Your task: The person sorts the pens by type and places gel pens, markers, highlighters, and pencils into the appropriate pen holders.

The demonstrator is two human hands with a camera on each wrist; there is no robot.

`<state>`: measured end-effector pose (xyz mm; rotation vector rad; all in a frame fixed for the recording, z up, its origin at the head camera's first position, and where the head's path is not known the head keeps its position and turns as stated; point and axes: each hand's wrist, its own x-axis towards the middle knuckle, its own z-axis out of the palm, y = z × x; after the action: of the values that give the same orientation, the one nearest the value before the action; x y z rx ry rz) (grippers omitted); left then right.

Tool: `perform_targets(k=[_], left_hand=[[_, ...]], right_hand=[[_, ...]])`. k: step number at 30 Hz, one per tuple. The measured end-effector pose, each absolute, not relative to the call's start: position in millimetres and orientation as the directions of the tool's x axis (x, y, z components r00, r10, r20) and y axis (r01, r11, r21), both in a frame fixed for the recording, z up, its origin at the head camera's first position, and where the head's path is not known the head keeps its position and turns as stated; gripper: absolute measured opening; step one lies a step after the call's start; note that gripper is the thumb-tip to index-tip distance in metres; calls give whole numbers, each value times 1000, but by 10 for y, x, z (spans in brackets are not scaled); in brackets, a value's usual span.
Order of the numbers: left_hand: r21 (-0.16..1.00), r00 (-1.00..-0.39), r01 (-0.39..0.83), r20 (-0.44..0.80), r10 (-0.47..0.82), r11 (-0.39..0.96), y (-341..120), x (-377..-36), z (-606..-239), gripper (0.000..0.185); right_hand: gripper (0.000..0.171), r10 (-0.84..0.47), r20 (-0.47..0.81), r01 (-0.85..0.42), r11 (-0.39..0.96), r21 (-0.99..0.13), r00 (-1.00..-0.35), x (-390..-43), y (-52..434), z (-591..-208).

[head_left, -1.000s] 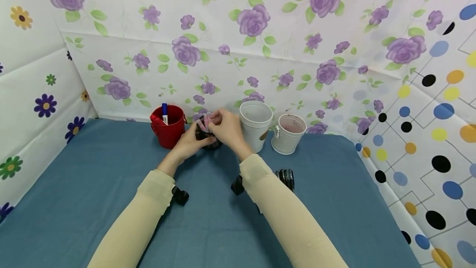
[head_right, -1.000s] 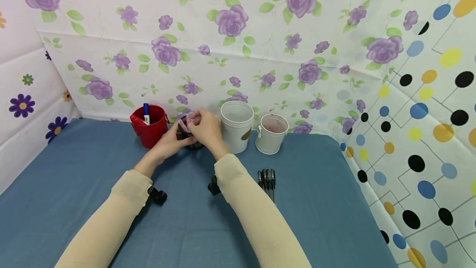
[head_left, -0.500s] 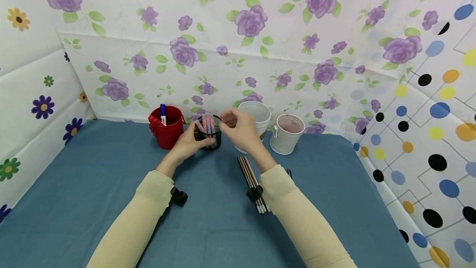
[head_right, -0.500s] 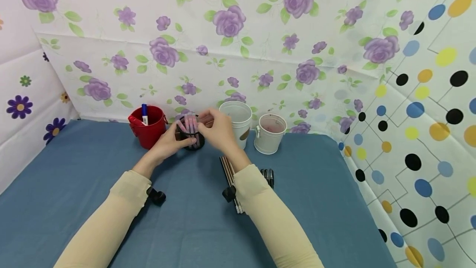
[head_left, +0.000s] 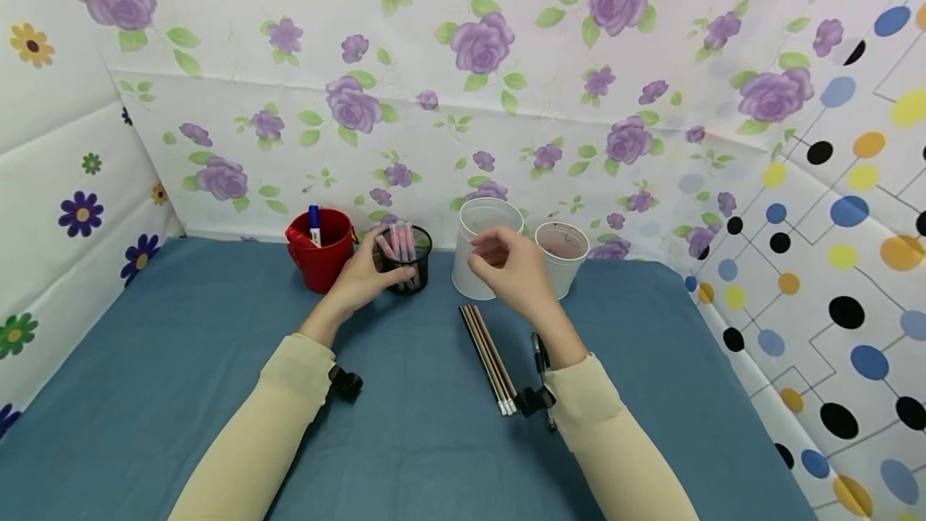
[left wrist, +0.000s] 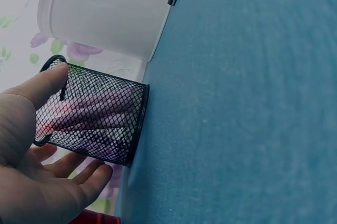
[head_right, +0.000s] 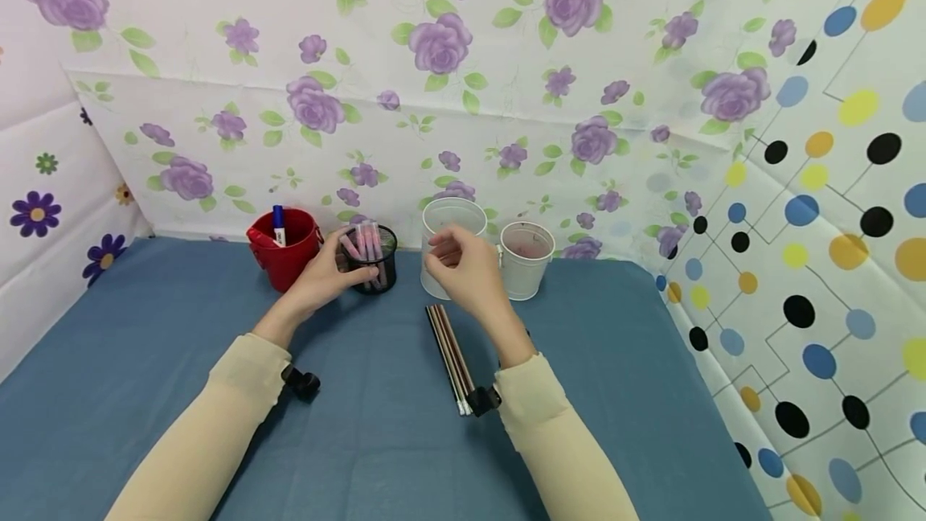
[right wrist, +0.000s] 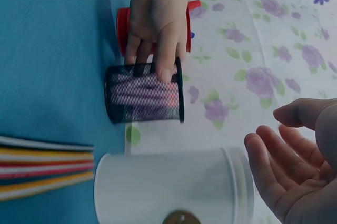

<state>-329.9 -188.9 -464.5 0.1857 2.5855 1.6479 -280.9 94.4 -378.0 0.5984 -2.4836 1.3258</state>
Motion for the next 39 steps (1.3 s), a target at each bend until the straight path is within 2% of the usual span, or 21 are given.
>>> perform_targets(k=[6, 21, 39], left_hand=[[901, -990, 92, 38, 135, 424, -1895, -3272, -4601, 105], [924, -980, 154, 98, 173, 351, -1927, -3283, -4481, 105], [834, -967, 256, 212, 145, 489, -1863, -3134, -4237, 104]], right_hand=[[22, -208, 368, -421, 522, -742, -906, -2659, 1208, -3836], [18, -159, 385, -402, 576, -712, -909, -2522, 1465, -3975], [21, -138, 335, -347, 606, -716, -932, -2436, 1584, -3957]])
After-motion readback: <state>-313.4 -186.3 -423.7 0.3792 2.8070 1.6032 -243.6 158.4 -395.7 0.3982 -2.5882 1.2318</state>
